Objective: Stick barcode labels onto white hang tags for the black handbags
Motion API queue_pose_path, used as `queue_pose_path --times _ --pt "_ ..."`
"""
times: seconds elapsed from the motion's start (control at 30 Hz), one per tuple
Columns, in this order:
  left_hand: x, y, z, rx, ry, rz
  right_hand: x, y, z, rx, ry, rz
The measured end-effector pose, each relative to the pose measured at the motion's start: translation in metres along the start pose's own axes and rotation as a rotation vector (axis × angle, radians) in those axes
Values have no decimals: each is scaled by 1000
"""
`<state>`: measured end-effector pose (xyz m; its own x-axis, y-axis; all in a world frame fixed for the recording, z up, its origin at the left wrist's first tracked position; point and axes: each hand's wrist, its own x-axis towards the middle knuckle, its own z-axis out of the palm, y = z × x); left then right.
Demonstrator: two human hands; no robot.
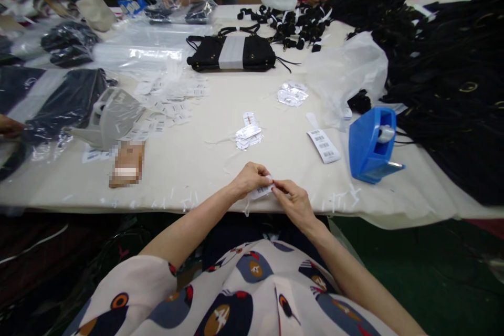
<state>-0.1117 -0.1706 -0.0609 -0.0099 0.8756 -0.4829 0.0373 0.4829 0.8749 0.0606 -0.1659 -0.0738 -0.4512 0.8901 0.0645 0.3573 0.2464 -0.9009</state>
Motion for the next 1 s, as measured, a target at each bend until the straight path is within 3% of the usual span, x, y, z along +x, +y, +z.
queue_pose_path --times 0.07,0.23,0.33,0.4,0.53,0.7,0.83,0.93,1.0 --pt "-1 -1 3 -26 -17 1 0 -2 0 26 -15 23" --pt "-5 2 10 -98 -76 28 9 2 4 239 -54 246" --pt "-11 4 13 -34 4 123 14 1 8 341 -57 276" --pt "-15 1 12 -8 6 108 19 -1 5 402 -28 291" --pt "-21 -8 2 -13 -171 -43 28 -4 -10 496 18 340" --pt "-26 -16 -16 -55 -148 20 36 6 -21 538 67 393" --pt "-23 -16 -28 -61 19 61 68 6 -25 477 85 385" --pt "-11 -13 -41 6 198 149 127 -1 -43 430 153 348" --pt "2 -9 -54 171 336 237 171 -7 -58 396 208 304"
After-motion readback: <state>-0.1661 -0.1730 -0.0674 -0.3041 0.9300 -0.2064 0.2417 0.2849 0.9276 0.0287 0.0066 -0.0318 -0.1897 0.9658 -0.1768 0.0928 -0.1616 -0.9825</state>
